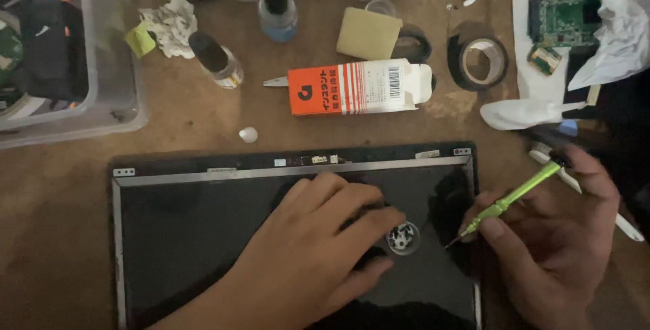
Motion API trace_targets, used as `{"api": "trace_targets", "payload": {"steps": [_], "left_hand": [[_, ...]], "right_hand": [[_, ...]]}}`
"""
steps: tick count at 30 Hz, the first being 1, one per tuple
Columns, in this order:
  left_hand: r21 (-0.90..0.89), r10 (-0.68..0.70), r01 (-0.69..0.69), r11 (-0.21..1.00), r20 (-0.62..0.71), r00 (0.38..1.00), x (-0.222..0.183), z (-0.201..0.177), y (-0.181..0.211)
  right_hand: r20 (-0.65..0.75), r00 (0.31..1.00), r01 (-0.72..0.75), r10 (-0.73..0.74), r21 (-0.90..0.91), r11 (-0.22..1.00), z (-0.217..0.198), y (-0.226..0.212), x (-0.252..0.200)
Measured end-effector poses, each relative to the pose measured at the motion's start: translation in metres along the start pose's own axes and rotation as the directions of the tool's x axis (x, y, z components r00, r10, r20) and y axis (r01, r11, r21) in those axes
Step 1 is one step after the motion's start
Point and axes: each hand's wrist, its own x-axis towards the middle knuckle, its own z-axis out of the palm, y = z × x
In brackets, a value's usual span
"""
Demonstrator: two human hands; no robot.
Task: Repairing a laptop screen by unscrewing the frame and hinges.
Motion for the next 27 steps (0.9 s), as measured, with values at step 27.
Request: {"api": "trace_targets", "payload": {"steps": [27], "left_hand": [[-0.022, -0.034, 0.035, 0.999, 0.042, 0.999, 0.0024, -0.0003, -0.0011]], "right_hand": [[-0.028, 0.999, 0.011, -0.016, -0.172, 0.985, -0.0032, -0.0038, 0.0048]]}}
